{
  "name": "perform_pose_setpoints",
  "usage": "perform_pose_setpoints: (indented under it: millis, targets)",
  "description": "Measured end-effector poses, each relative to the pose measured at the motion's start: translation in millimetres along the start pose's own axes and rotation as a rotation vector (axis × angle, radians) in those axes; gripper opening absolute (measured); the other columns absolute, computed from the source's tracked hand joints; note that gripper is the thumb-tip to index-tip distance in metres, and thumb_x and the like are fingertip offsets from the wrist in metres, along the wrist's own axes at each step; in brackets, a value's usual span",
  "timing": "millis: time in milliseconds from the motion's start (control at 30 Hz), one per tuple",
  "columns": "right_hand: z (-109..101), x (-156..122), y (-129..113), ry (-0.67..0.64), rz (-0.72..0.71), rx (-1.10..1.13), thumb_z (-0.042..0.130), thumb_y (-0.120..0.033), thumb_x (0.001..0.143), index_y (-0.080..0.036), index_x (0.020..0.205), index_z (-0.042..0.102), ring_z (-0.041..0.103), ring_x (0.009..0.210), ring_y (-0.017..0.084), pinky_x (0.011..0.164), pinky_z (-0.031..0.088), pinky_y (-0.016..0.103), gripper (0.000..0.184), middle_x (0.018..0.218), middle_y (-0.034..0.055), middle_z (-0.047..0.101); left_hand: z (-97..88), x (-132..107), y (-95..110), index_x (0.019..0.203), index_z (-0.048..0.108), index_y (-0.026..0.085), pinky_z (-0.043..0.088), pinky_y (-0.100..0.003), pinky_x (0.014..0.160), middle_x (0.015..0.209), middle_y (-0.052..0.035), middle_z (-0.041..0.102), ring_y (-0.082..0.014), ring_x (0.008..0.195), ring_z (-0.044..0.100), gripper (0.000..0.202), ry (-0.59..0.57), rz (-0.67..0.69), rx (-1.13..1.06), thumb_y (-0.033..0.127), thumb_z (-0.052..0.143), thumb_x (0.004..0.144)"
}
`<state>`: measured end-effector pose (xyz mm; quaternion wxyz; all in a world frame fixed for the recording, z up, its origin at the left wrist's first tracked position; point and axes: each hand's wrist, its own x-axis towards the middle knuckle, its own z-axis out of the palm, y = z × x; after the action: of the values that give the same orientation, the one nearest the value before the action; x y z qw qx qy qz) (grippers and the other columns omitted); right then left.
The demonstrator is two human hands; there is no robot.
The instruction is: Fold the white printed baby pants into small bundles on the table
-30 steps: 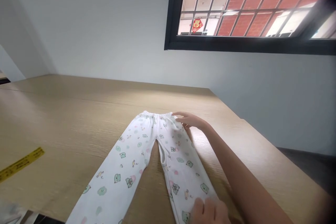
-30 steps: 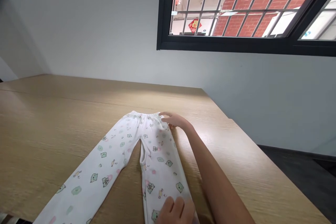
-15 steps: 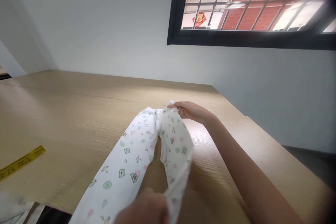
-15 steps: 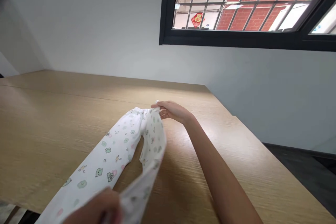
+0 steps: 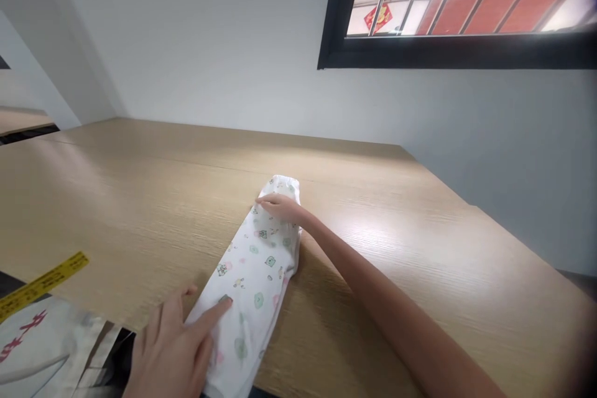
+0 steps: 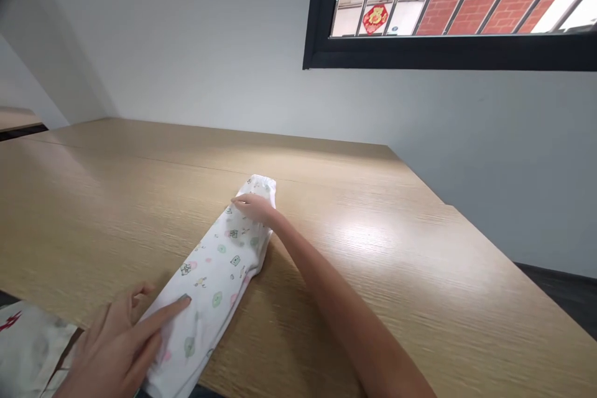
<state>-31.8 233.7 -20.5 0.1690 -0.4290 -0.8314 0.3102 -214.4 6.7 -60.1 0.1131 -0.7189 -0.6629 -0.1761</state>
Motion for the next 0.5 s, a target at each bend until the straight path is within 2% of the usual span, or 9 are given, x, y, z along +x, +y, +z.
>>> perform_pose_setpoints:
  millis: [133,267,333,400,433,500]
  targets:
    - [-25,-15,22,-0.028,0.04,0.054,0.043,-0.019,0.086,-0.021,0.099,0.066,0.053,0.105,0.017,0.095,0.038,0.029,0.027,0.112,-0.0002,0.061,2.8,6,39,0.106,0.061,0.038,0.049,-0.042,0.067,0.105,-0.0084,0.053,-0.0262,0.092,0.053,0.046,-0.025,0.225,-0.156,0.011,0.045,0.073]
    - [-52,-40,42,-0.056,0.121,0.086,0.045,-0.026,0.086,-0.024,0.103,0.065,0.05,0.109,0.019,0.097,0.038,0.033,0.026,0.116,-0.0002,0.059,-5.0,24,75,0.095,0.065,0.027,0.046,-0.048,0.076,0.104,-0.0111,0.054,-0.0284,0.098,0.051,0.034,-0.048,0.381,-0.306,0.011,0.048,0.07]
    - [-59,-57,43,-0.09,0.134,0.101,0.045,-0.031,0.087,-0.025,0.107,0.063,0.048,0.113,0.019,0.098,0.037,0.033,0.028,0.121,-0.0012,0.056,-12.0,48,87,0.081,0.067,0.021,0.045,-0.047,0.081,0.103,-0.0106,0.057,-0.0265,0.1,0.052,0.021,-0.147,0.479,-0.315,0.014,0.049,0.073]
    - [-60,-73,37,-0.137,0.129,0.129,0.042,-0.038,0.089,-0.025,0.113,0.06,0.047,0.115,0.018,0.098,0.037,0.032,0.033,0.124,-0.0012,0.053,-12.7,85,95,0.068,0.066,0.017,0.044,-0.04,0.085,0.103,-0.0078,0.06,-0.0214,0.099,0.054,0.024,-0.257,0.567,-0.305,0.016,0.045,0.079]
    - [-58,-80,34,-0.149,0.114,0.146,0.037,-0.042,0.091,-0.025,0.118,0.056,0.047,0.115,0.018,0.097,0.039,0.03,0.037,0.126,-0.0008,0.052,-8.9,106,98,0.072,0.066,0.015,0.045,-0.038,0.085,0.108,-0.0081,0.06,-0.0195,0.099,0.055,0.028,-0.274,0.629,-0.293,0.017,0.04,0.082]
    - [-50,-88,28,-0.128,0.056,0.091,0.023,-0.046,0.094,-0.023,0.127,0.047,0.048,0.114,0.016,0.094,0.042,0.027,0.047,0.129,0.0006,0.049,6.7,145,105,0.091,0.065,0.01,0.045,-0.032,0.083,0.109,-0.0069,0.061,-0.0156,0.097,0.058,0.038,-0.285,0.656,-0.297,0.02,0.029,0.085]
